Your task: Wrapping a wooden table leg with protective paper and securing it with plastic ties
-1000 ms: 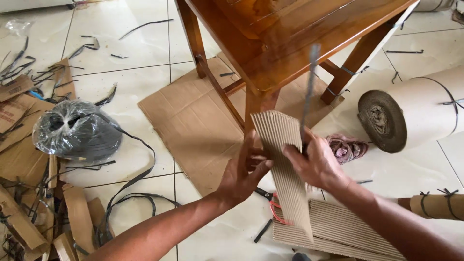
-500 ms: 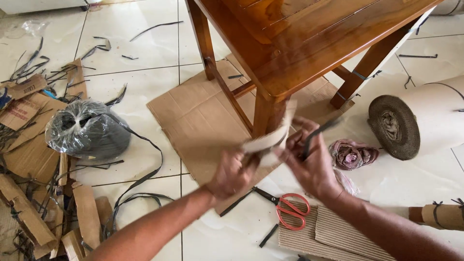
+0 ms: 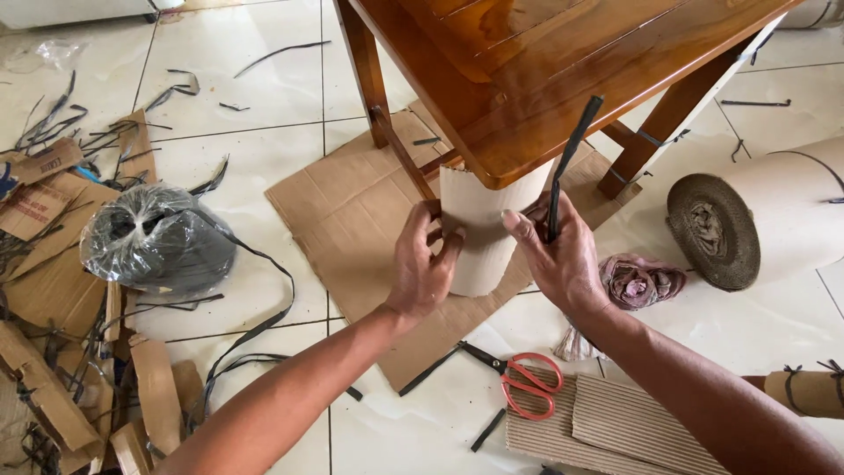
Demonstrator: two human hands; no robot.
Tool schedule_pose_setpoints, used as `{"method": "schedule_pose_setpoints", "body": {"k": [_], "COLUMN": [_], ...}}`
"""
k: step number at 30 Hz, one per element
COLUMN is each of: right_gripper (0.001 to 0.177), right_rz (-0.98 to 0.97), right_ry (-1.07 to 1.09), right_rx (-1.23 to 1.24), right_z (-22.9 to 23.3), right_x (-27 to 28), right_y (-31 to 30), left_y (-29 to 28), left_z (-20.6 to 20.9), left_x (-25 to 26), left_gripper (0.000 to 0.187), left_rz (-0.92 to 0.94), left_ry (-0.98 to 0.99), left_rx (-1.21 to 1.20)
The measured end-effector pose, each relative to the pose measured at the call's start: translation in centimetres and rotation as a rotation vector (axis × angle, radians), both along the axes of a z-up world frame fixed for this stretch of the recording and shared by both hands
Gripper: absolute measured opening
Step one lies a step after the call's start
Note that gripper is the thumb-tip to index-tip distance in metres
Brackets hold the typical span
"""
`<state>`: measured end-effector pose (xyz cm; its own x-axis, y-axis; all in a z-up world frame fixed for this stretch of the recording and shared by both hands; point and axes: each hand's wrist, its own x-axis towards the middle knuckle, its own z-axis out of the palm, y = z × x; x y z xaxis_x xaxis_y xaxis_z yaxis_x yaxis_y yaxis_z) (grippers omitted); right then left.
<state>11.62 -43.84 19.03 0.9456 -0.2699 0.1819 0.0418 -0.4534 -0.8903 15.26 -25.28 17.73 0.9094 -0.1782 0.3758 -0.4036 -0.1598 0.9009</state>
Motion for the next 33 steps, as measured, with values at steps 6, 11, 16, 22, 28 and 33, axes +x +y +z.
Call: {"method": "schedule_pose_setpoints", "body": {"k": [6, 11, 16, 22, 28, 33], "right_gripper": [0.045, 0.046, 0.047, 0.045, 0.034, 0.028], "right_rz": [-0.027, -0.035, -0.015, -0.008, -0.014, -0.024], "right_ry": [0.036, -0.010, -0.064, -0.064, -0.034, -0.116], "right_rx": [-0.012, 0.034, 0.084, 0.023, 0.034, 0.037], "right_z": [-0.7, -0.8, 0.1, 0.8, 1.1, 0.0], "right_x": [0.4, 0.7, 0.8, 0.6, 0.5, 0.4], "right_y": [0.3, 0.5, 1.5, 1.5, 1.3, 0.8], "left_y": [-0.7, -1.4, -2.6, -4.8, -6.0, -6.2], "left_z": [-0.5, 2.3, 4.0, 4.8, 3.1, 2.2], "left_x": [-0.1, -1.1, -1.3, -0.7, 0.9, 1.6], "left_gripper": [0.043, 0.055, 0.059, 0.088, 0.085, 0.081], "left_rz": [0.008, -0.016, -0.093, -0.085, 0.083, 0.095], "left_ry": [0.010, -0.020, -0.070, -0.005, 0.108, 0.204], "left_rx": [-0.002, -0.014, -0.015, 0.050, -0.029, -0.115]}}
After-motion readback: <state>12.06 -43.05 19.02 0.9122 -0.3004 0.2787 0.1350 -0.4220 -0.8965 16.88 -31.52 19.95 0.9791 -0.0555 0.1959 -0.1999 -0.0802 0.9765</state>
